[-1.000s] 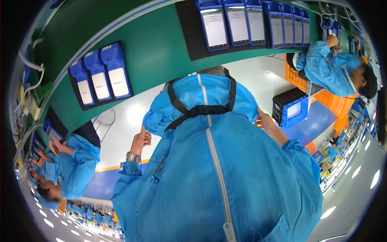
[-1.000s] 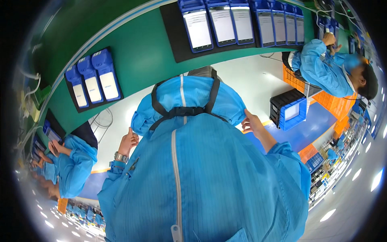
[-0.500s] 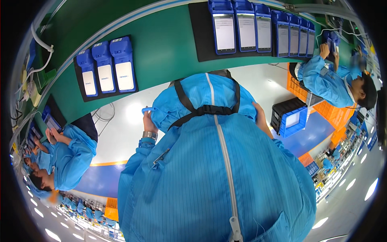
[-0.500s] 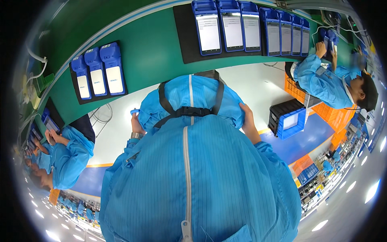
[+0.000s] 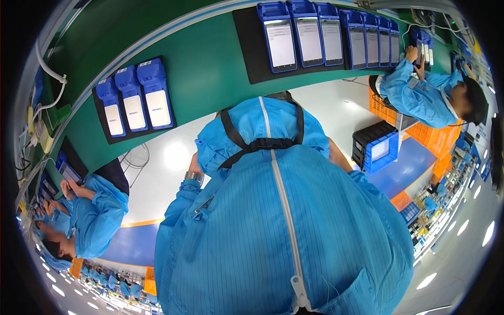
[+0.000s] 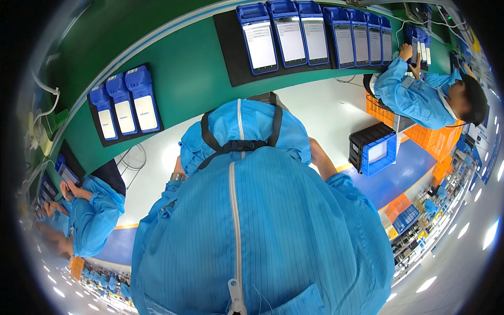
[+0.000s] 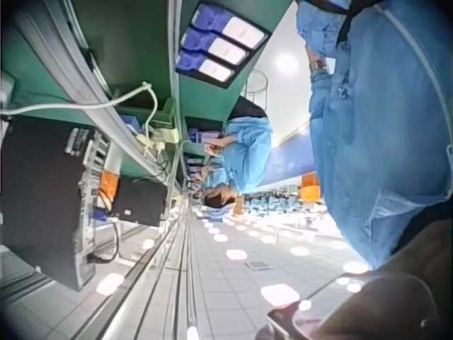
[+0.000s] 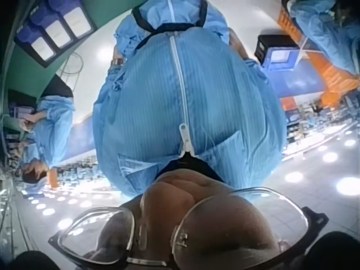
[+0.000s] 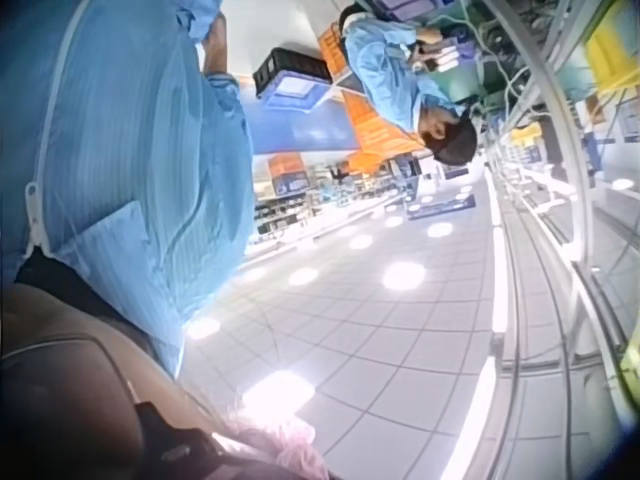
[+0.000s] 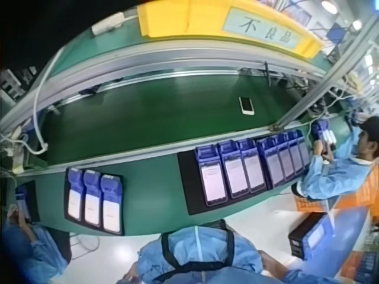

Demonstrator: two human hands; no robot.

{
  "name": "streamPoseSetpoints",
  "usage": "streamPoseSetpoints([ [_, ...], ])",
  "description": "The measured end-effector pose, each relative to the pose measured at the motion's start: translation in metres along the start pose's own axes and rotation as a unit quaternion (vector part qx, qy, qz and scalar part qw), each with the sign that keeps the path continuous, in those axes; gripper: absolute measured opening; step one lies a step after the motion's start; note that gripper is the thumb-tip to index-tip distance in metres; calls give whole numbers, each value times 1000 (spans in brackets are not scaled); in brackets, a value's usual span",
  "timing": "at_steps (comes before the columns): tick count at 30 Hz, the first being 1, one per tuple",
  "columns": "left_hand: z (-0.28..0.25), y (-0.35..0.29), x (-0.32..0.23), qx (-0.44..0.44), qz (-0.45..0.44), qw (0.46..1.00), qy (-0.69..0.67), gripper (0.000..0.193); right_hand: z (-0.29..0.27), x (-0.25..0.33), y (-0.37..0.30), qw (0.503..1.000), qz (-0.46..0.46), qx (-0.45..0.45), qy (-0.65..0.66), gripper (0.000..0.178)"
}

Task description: The person turns over electronic handheld devices on a tray, interacts with their touchscreens by hand, and pushes the tray along the assembly line conveyor.

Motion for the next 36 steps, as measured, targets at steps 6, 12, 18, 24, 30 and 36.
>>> streamPoseSetpoints([
  [6,-18,69,60,-89,-24,955,-282,36,16,0,17,998,-26,30,-57,21],
  [12,20,21,22,-139,14,972,-190,33,10,5,36,994,-37,20,-97,20],
  [18,21,-4,20,-183,61,980,-37,31,-2,12,58,984,-47,-2,-173,19],
  [24,14,-10,-3,-158,111,944,269,28,-19,22,95,932,-110,-70,-339,19],
  [30,-47,-31,-50,161,1,985,61,17,66,115,64,837,-422,-108,-331,16],
  [36,-123,-15,-110,-325,259,900,-133,30,266,72,35,798,-301,235,-467,14],
])
Point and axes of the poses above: each hand's wrist, its own y-axis towards the middle knuckle, its own z-axis out of the palm, x = y × z, the point moved 2 cm from there along y, towards the middle knuckle, and after that the axes turned 5 degrees about -x, right-handed, at the moved point
